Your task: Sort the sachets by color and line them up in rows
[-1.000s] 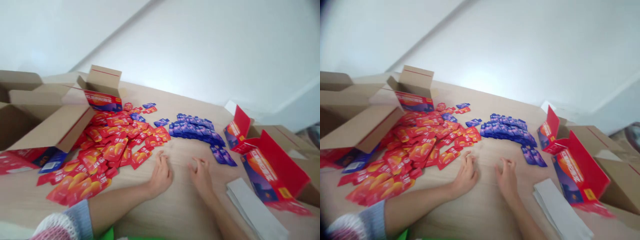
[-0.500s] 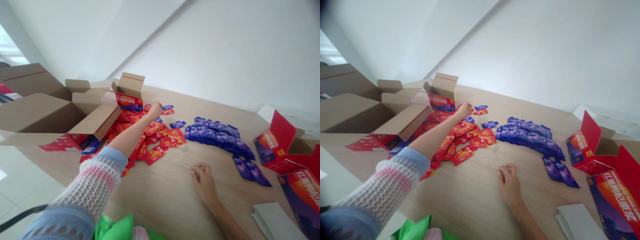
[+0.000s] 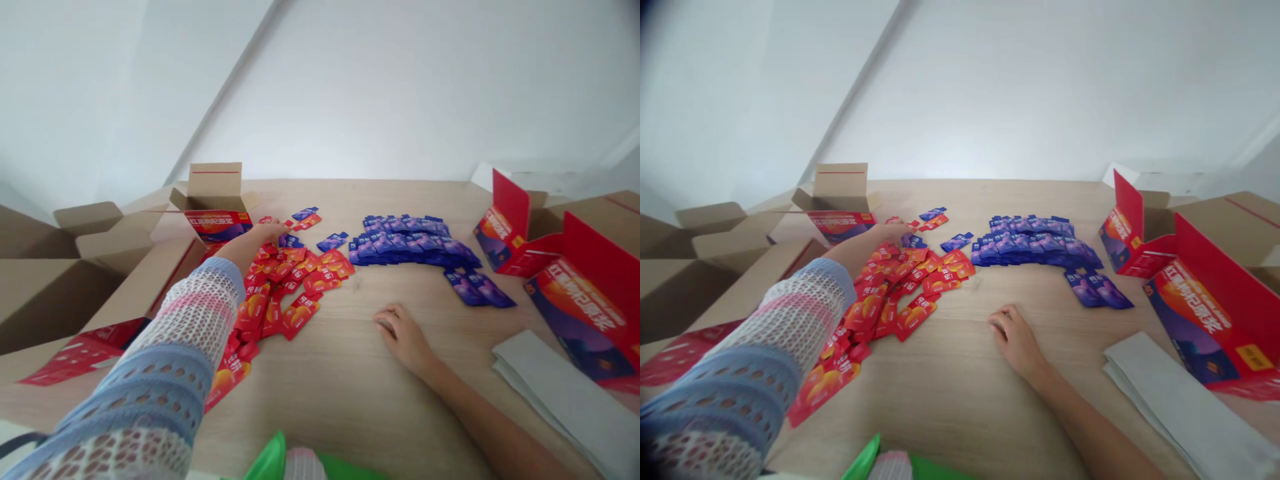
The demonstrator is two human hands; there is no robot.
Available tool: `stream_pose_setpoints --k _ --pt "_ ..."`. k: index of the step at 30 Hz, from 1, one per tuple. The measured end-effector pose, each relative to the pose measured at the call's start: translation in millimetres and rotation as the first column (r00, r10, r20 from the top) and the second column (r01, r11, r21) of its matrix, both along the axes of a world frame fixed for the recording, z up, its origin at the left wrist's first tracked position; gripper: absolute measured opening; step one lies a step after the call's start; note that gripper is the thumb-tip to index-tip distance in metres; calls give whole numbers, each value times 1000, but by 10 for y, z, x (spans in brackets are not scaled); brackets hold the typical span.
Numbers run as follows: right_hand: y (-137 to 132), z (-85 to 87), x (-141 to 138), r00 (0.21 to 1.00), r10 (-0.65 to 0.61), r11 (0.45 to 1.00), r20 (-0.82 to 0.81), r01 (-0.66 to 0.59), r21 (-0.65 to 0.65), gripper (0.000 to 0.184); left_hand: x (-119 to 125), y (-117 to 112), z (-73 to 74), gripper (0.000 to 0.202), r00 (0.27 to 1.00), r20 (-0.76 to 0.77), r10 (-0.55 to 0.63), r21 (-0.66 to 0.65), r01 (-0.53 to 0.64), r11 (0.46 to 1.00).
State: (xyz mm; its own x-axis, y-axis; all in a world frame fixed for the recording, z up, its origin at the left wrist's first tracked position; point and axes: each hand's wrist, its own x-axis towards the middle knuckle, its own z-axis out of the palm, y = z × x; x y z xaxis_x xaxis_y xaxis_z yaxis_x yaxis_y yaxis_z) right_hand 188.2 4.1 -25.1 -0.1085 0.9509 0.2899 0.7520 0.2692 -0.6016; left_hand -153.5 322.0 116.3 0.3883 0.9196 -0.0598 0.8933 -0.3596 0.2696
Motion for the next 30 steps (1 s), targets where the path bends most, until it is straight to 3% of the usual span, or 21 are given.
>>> stream_pose_setpoints --k 3,5,9,12,14,16,19,22,25,27,30 --pt "13 -2 22 1000 26 1000 0 -26 -10 23 -38 138 80 32 982 -187 -23 -77 9 997" --pt "25 -17 35 999 44 999 -14 -44 -15 23 -74 189 178 26 984 -180 3 7 -1 1000" --pt "33 -12 30 997 44 999 -64 -45 -22 22 -3 113 411 32 996 0 90 282 -87 956" --pt "37 40 10 989 24 998 -146 -32 -53 19 358 -217 464 37 956 275 106 377 -208 902" --pt "53 80 3 970 -16 996 -242 -5 -85 21 747 -618 363 33 885 445 138 340 -309 888" --pt "76 112 4 918 -58 995 -391 19 -101 30 1185 -1140 143 30 831 534 155 235 -322 917" --pt "92 141 8 770 -68 994 -635 1 -106 46 1784 -1969 -307 24 843 527 110 29 -148 989" --pt "75 147 12 652 -144 990 -744 88 -114 50 2203 -2590 -655 22 832 553 26 -102 37 994" --pt "79 149 86 647 -319 939 -693 315 -138 47 2445 -2878 -755 25 834 552 7 -148 89 985" --pt "119 168 216 689 -416 891 -594 439 -115 47 2521 -2923 -749 29 838 546 -5 -122 86 989" --pt "216 220 536 723 -490 849 -488 522 -78 46 2502 -2883 -798 38 809 584 -71 10 80 997"
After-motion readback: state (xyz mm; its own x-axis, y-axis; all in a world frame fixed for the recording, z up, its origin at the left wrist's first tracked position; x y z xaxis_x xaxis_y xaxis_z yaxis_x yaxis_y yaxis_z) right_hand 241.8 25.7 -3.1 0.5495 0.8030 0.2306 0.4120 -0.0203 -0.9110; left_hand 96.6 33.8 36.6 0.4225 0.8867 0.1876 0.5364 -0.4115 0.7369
